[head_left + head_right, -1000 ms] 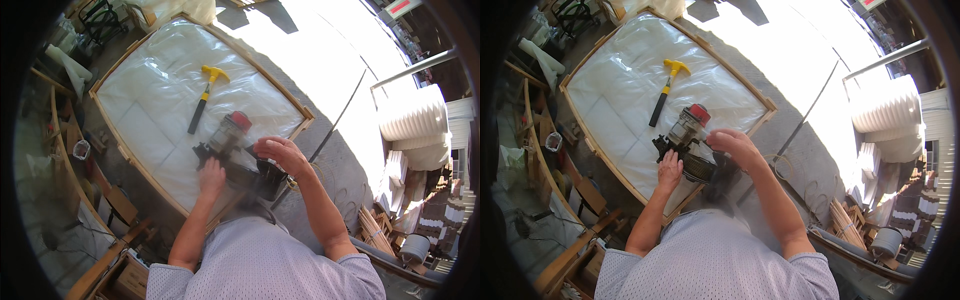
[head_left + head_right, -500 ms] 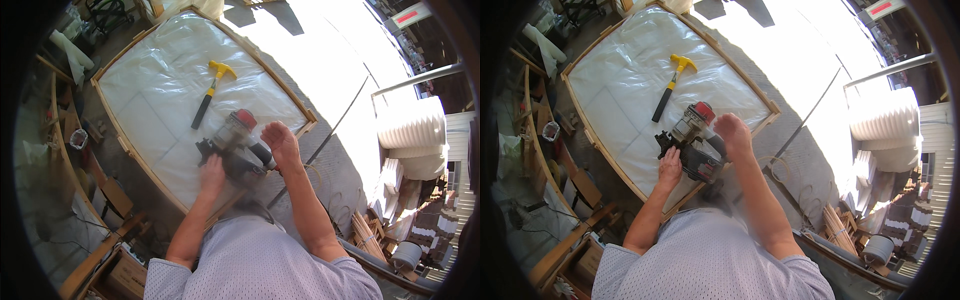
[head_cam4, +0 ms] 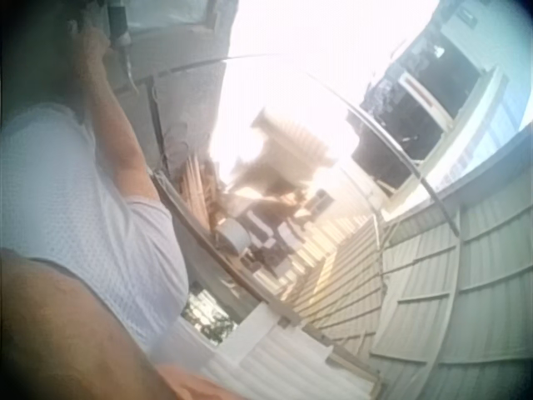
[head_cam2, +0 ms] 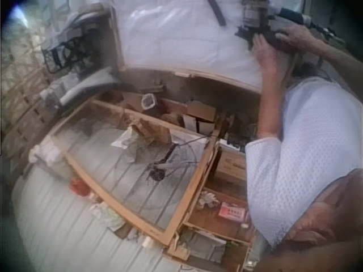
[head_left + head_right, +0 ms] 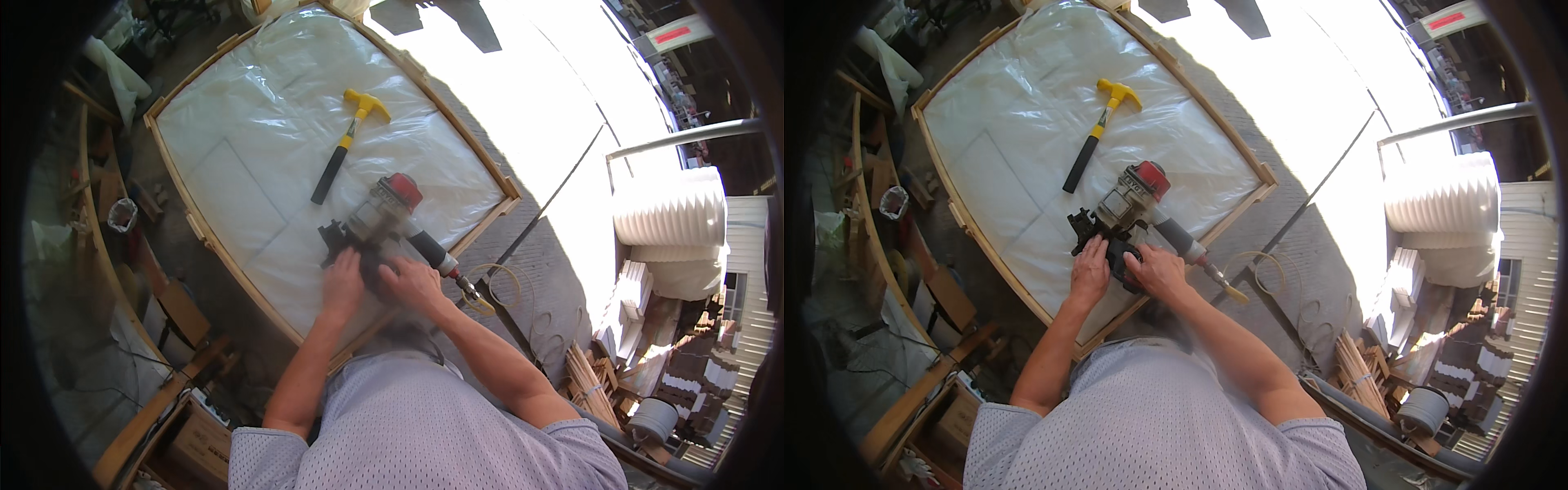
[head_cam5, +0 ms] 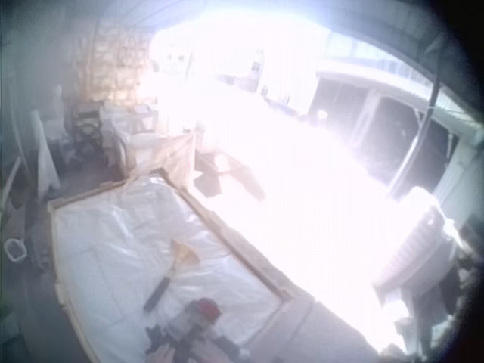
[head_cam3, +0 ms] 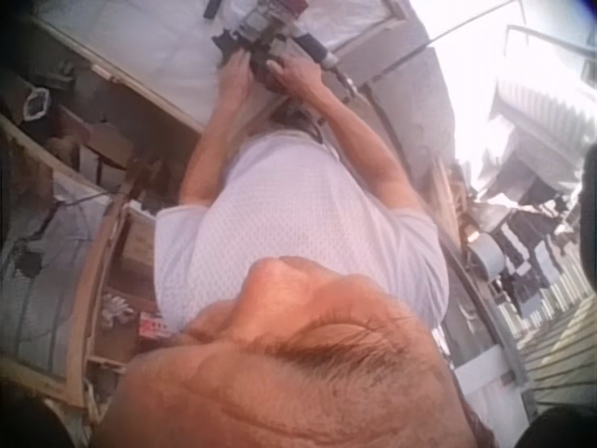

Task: The person assembles a wooden frame by attaching wooden pieces to a plastic-covered board using a pneumatic nail gun. They position the pieces, drive nails, and move around the work area to complete the assembly.

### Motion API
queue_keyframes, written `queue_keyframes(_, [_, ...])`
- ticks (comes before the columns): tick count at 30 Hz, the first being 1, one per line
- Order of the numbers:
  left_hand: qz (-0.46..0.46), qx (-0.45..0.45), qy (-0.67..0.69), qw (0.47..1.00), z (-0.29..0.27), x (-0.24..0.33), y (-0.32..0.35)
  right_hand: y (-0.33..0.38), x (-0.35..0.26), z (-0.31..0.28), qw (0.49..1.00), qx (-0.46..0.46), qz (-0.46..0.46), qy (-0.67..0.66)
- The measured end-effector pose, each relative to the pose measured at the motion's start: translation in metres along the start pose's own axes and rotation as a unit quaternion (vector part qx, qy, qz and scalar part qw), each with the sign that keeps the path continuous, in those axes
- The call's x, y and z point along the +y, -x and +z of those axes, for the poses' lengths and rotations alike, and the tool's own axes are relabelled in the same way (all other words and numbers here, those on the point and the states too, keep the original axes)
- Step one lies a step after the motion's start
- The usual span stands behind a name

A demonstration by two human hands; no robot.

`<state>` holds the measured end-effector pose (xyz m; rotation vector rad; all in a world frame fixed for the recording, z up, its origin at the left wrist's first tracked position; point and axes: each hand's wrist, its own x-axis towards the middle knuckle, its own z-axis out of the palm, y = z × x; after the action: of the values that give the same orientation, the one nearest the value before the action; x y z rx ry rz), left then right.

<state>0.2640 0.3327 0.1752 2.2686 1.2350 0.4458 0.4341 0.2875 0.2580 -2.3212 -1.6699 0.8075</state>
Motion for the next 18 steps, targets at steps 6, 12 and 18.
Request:
queue_keyframes(6, [-0.005,0.003,-0.004,1.0,0.0,0.004,0.001,-0.009,-0.007,0.003,0.999,0.015,0.039,0.003])
queue_keyframes(12, [-0.031,-0.013,-0.012,0.999,0.004,0.002,0.004,-0.008,-0.009,-0.002,0.998,-0.026,0.051,-0.018])
queue_keyframes(18, [-0.028,-0.022,-0.002,0.999,0.003,-0.001,0.004,-0.012,-0.009,0.001,0.998,-0.007,0.064,0.015])
